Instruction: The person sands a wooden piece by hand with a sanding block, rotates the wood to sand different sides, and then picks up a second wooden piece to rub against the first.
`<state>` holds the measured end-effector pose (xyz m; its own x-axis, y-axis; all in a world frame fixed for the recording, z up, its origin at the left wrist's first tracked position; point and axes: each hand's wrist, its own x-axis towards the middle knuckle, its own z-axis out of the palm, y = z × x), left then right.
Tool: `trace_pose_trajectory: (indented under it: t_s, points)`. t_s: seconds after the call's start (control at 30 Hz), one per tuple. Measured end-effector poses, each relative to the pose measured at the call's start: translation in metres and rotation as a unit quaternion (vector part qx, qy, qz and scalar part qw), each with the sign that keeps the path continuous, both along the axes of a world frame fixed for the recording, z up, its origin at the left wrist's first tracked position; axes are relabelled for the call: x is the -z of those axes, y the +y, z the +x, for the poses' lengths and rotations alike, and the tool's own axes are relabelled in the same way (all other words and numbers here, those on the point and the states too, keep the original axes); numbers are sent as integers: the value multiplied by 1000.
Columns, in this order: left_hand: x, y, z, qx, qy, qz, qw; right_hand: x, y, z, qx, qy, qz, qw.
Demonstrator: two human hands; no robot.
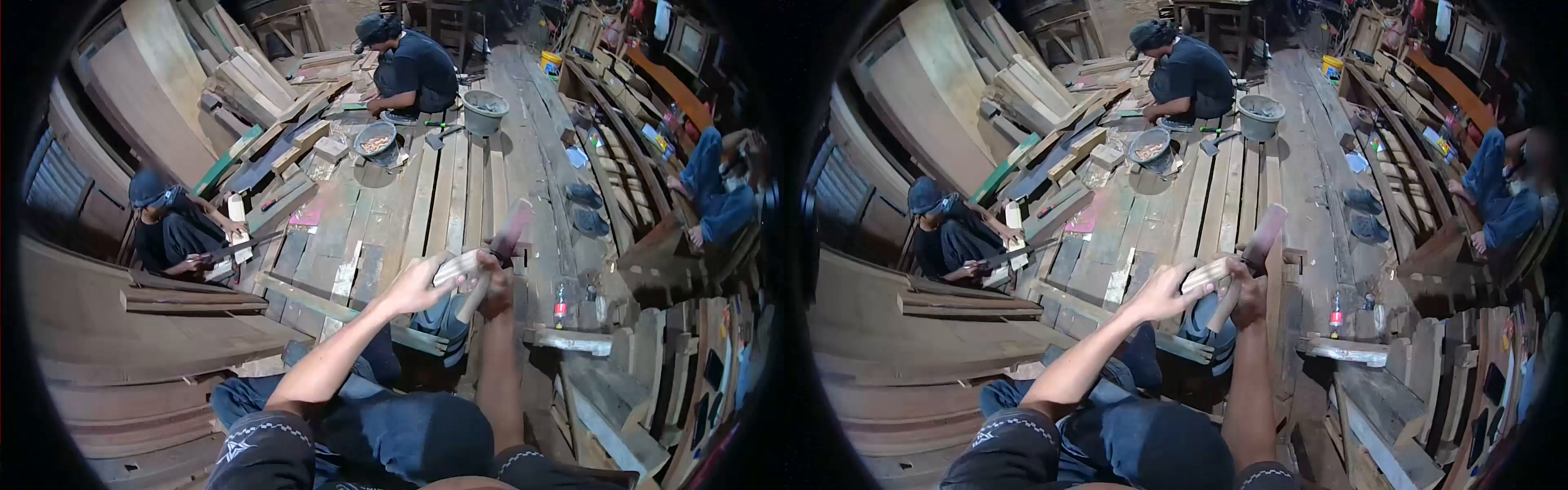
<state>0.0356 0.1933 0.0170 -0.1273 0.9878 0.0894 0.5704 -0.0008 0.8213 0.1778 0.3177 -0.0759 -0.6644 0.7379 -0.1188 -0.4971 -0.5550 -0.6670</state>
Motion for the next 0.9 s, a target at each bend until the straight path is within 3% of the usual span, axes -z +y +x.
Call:
trace_pose_trajectory:
  t_s: [0.03,0.13,0.27,0.33,0.4,0.53,0.63,0.73,0.9]
  points:
    - [0,3,1,0,-8,1,1000,-15,-4,2,-31,8,-23,999]
    - [-8,7,3,-13,24,-12,1000,-55,-17,2,86,-75,63,991]
    - [0,11,1,-10,21,51,998,-59,-16,3,97,-29,45,994]
    - [-3,11,0,-21,49,26,998,-54,-15,0,97,-6,53,994]
    - [-2,8,0,-35,56,38,997,-36,-10,3,41,-42,-28,998]
    - [6,6,-3,-27,-18,40,999,-34,-11,2,50,-122,39,991]
    - [14,9,-1,-78,-39,73,993,-39,-9,9,27,-165,61,984]
    - [15,12,-4,-136,-38,68,988,-55,-10,9,35,-134,134,981]
    - [28,15,-8,-156,-46,88,983,-54,-14,13,-47,-214,200,955]
